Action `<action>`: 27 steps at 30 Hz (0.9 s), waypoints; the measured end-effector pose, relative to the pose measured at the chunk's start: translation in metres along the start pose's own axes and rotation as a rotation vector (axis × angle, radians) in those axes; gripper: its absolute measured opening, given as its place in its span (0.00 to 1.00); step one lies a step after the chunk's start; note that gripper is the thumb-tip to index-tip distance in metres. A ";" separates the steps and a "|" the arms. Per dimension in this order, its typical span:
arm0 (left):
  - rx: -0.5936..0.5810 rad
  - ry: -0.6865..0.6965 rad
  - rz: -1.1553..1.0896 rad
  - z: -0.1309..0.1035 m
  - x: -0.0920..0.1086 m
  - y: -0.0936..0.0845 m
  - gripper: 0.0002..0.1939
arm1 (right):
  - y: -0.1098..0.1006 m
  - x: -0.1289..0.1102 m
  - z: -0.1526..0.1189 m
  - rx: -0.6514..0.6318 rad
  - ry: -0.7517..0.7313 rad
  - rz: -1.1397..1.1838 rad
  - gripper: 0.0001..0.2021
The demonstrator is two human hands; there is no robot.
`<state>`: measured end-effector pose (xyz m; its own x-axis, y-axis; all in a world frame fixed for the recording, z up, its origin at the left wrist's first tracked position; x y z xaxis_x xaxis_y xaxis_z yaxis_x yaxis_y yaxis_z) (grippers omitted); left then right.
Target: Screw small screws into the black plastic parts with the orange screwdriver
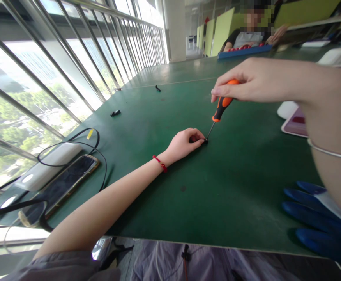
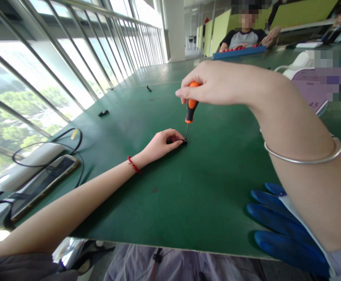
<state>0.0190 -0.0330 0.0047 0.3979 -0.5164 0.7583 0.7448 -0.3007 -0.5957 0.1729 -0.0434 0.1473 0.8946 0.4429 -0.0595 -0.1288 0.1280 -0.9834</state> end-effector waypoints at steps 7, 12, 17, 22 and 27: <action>0.005 -0.001 -0.005 0.001 -0.001 0.000 0.09 | 0.003 0.001 0.001 -0.008 0.056 -0.037 0.22; 0.004 -0.008 -0.005 0.000 -0.001 0.001 0.09 | 0.002 -0.002 0.001 0.007 -0.007 -0.064 0.15; 0.006 -0.007 -0.004 0.000 0.000 0.001 0.09 | 0.001 -0.001 0.001 0.025 0.019 -0.077 0.20; 0.003 -0.005 -0.007 0.000 -0.001 0.001 0.09 | 0.001 -0.002 0.001 0.006 -0.061 -0.053 0.14; 0.009 -0.005 -0.005 0.000 -0.001 0.000 0.09 | 0.001 0.001 -0.001 0.015 0.012 -0.007 0.22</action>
<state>0.0190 -0.0324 0.0038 0.3969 -0.5107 0.7627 0.7517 -0.2960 -0.5894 0.1738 -0.0434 0.1466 0.9005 0.4314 -0.0550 -0.1292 0.1446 -0.9810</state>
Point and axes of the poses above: each hand's wrist, its own z-axis towards the middle knuckle, its own y-axis out of the palm, x = y × z, the point moved 5 cm from there along z, towards the middle knuckle, and after that the axes turned 9 degrees about -z, right-handed, at the moved point
